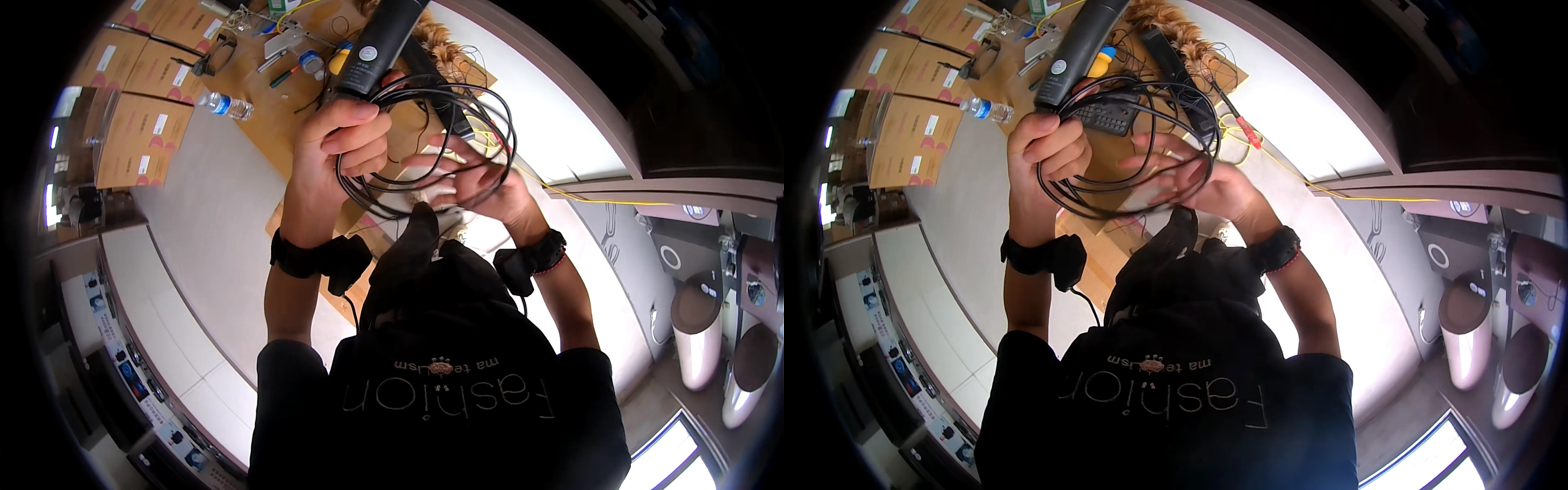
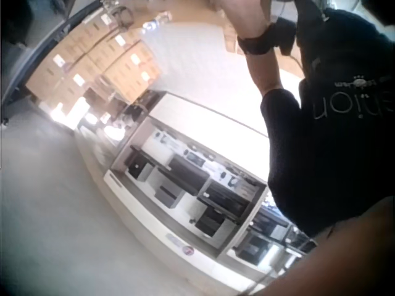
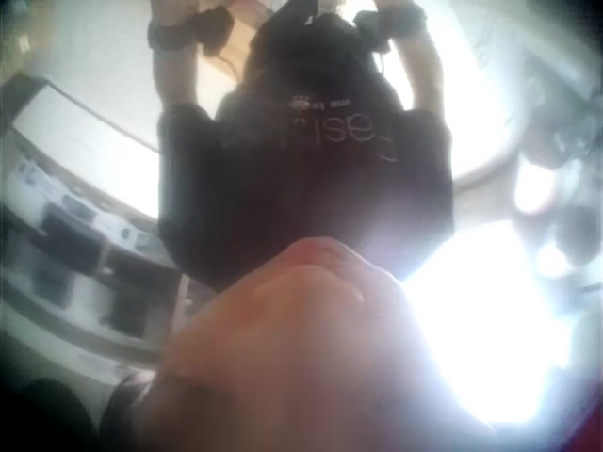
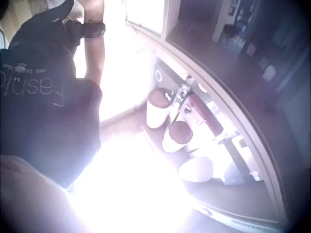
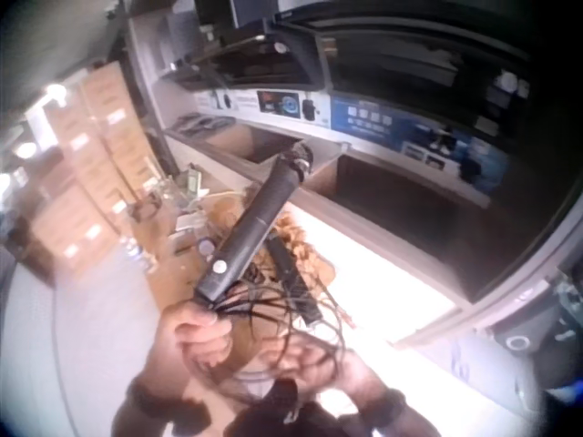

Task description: The person connects cables to an electronic device on a desk, then handles a brown cloth and another small electronic component.

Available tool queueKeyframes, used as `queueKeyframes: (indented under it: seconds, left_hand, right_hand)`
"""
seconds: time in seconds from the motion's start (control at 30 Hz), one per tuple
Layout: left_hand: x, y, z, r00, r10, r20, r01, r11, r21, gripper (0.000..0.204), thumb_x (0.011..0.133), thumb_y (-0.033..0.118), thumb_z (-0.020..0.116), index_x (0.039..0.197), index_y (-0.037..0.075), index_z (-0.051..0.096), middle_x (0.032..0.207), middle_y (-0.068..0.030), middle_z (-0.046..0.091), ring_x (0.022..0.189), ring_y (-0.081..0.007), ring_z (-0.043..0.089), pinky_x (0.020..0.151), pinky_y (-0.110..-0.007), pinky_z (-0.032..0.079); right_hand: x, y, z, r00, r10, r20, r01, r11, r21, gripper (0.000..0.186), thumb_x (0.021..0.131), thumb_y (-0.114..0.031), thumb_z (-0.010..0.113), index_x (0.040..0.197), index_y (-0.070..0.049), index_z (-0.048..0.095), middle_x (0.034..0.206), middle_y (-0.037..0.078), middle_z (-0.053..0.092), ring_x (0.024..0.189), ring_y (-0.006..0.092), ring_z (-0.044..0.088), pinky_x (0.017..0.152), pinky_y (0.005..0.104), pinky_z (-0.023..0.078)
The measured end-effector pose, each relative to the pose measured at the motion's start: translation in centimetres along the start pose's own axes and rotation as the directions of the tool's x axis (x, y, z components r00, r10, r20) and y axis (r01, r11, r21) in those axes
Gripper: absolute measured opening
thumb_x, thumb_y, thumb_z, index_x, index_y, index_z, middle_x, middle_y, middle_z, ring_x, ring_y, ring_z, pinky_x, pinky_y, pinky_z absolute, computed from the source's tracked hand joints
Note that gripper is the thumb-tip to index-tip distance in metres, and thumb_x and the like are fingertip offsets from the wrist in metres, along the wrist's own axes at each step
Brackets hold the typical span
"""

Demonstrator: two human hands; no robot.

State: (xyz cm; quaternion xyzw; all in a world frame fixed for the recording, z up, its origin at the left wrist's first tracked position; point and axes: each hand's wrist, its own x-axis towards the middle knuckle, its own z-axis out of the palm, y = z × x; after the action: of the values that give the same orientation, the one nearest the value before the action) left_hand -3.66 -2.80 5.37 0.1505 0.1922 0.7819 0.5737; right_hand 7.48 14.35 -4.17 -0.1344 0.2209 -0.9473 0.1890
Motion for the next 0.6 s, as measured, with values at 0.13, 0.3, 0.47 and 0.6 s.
queueKeyframes:
  seconds: [0.13,0.3,0.47,0.6]
  left_hand:
    - [-0.3,-0.3,0.4,0.997,-0.067,0.039,0.067,0.998,-0.009,0.024,0.083,0.007,0.041,0.106,0.004,0.046,0.041,0.0086,0.028,0.032,-0.0033,0.018,0.033,-0.02,0.018]
    - [-1.0,-1.4,0.7,0.997,-0.027,-0.079,0.031,0.998,0.05,0.038,0.08,0.007,0.041,0.117,0.0,0.036,0.039,0.0075,0.032,0.029,-0.0028,0.022,0.03,-0.017,0.019]
    - [-0.9,-1.1,1.0,0.997,0.007,-0.077,0.002,0.993,0.117,0.023,0.078,0.009,0.045,0.101,0.006,0.045,0.04,0.0082,0.028,0.031,-0.0032,0.02,0.034,-0.019,0.016]
    - [-1.2,-1.4,1.2,0.982,0.026,-0.188,0.007,0.984,0.177,0.017,0.077,0.009,0.046,0.093,0.005,0.047,0.04,0.0072,0.029,0.032,-0.0035,0.021,0.035,-0.019,0.017]
  right_hand:
    - [0.9,-2.3,-0.2,0.98,-0.085,-0.182,0.094,0.995,0.043,0.059,0.084,-0.039,0.037,0.115,0.011,0.041,0.123,0.023,0.042,0.114,0.0293,0.042,0.097,0.038,0.03]
    - [2.4,-7.1,5.6,0.991,-0.035,-0.131,-0.062,0.739,-0.671,0.052,0.089,-0.038,0.034,0.103,0.009,0.053,0.079,0.016,0.059,0.074,0.0229,0.058,0.072,0.0305,0.044]
    - [3.3,-9.0,7.9,0.965,0.096,-0.245,-0.251,0.616,-0.747,0.044,0.089,-0.034,0.039,0.094,0.007,0.054,0.064,0.016,0.059,0.06,0.0202,0.061,0.056,0.0253,0.049]
    - [4.4,-8.9,7.9,0.989,-0.024,-0.143,-0.099,0.605,-0.79,0.022,0.084,-0.013,0.054,0.099,0.002,0.055,0.089,0.01,0.061,0.072,0.0176,0.062,0.061,0.025,0.051]
